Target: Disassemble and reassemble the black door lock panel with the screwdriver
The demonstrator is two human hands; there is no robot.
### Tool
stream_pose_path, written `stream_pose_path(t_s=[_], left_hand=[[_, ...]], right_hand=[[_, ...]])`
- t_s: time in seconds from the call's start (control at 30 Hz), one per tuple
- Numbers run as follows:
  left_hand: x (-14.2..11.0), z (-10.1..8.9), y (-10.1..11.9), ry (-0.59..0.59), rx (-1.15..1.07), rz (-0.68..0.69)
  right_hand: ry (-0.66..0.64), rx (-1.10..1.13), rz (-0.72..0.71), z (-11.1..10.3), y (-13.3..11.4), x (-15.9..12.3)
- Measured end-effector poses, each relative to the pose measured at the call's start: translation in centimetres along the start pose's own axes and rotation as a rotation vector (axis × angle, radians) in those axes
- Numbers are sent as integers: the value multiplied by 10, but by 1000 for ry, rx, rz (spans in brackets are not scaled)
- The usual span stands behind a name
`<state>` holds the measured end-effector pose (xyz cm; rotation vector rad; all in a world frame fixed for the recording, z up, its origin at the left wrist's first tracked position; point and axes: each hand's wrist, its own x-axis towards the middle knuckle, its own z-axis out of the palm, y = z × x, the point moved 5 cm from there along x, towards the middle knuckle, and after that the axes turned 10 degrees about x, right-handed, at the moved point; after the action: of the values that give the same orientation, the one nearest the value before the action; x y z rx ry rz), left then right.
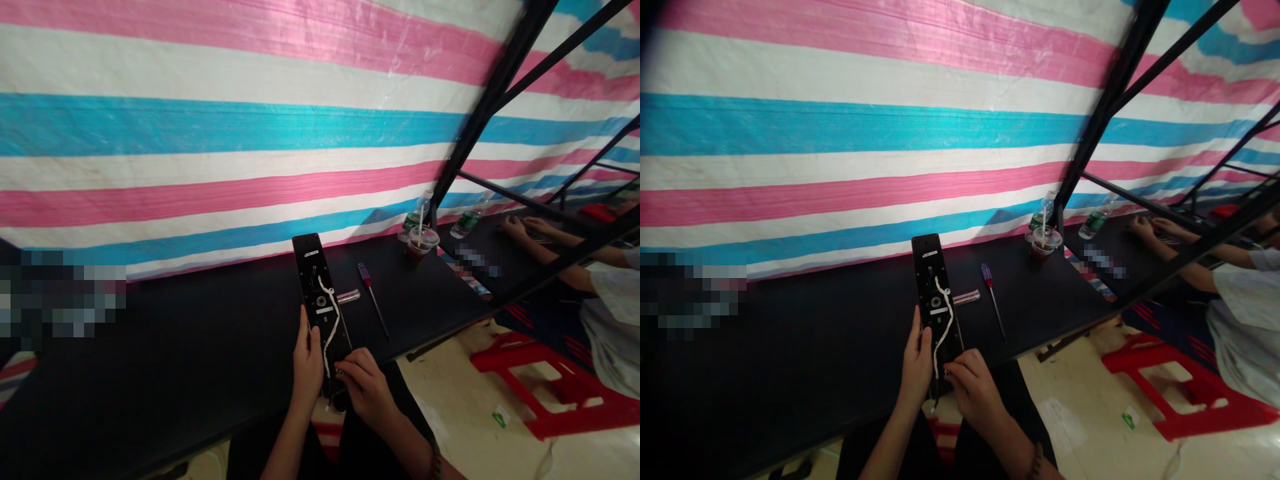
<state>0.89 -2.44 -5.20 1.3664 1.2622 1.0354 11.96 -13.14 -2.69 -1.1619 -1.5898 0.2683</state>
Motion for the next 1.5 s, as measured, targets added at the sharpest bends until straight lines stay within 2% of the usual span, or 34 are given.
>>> stream_pose_path(t_s=[0.17,0.23,0.37,0.5,0.57,0.7,0.83,0.87,0.93,1.0,1.1,1.17,1.23,1.3,1.5], left_hand=[[0,-1,2,4,-11,-9],[1,-2,0,-5,-35,-19],[1,-1,-5,-21,-31,-2],[1,1,-8,-15,32,26],[0,1,-8,-9,42,36],[-1,1,-9,8,33,53],[-1,1,-9,-12,16,39],[-1,1,-9,-21,11,37],[-2,0,-8,-25,9,33],[-2,-1,-7,-18,20,30],[-2,-1,-5,-13,35,25],[-2,0,-4,-16,38,26],[-2,0,-4,-11,43,29],[-3,0,-3,-4,47,37],[-3,-1,-3,-5,47,56]], right_hand=[[179,-28,-23,9,-4,-6],[195,-27,-4,8,-6,-8],[73,-12,72,0,-4,-7],[-62,-45,57,0,1,-2],[-61,-35,30,4,4,0],[21,-18,16,6,0,4],[-130,101,96,-14,-8,32],[-114,122,134,-24,-6,46],[-21,148,189,-41,5,82],[118,160,273,-46,30,123],[183,267,570,-22,85,170],[128,340,621,3,110,190],[85,405,632,22,123,195],[85,444,635,33,129,192],[156,465,645,36,136,176]])
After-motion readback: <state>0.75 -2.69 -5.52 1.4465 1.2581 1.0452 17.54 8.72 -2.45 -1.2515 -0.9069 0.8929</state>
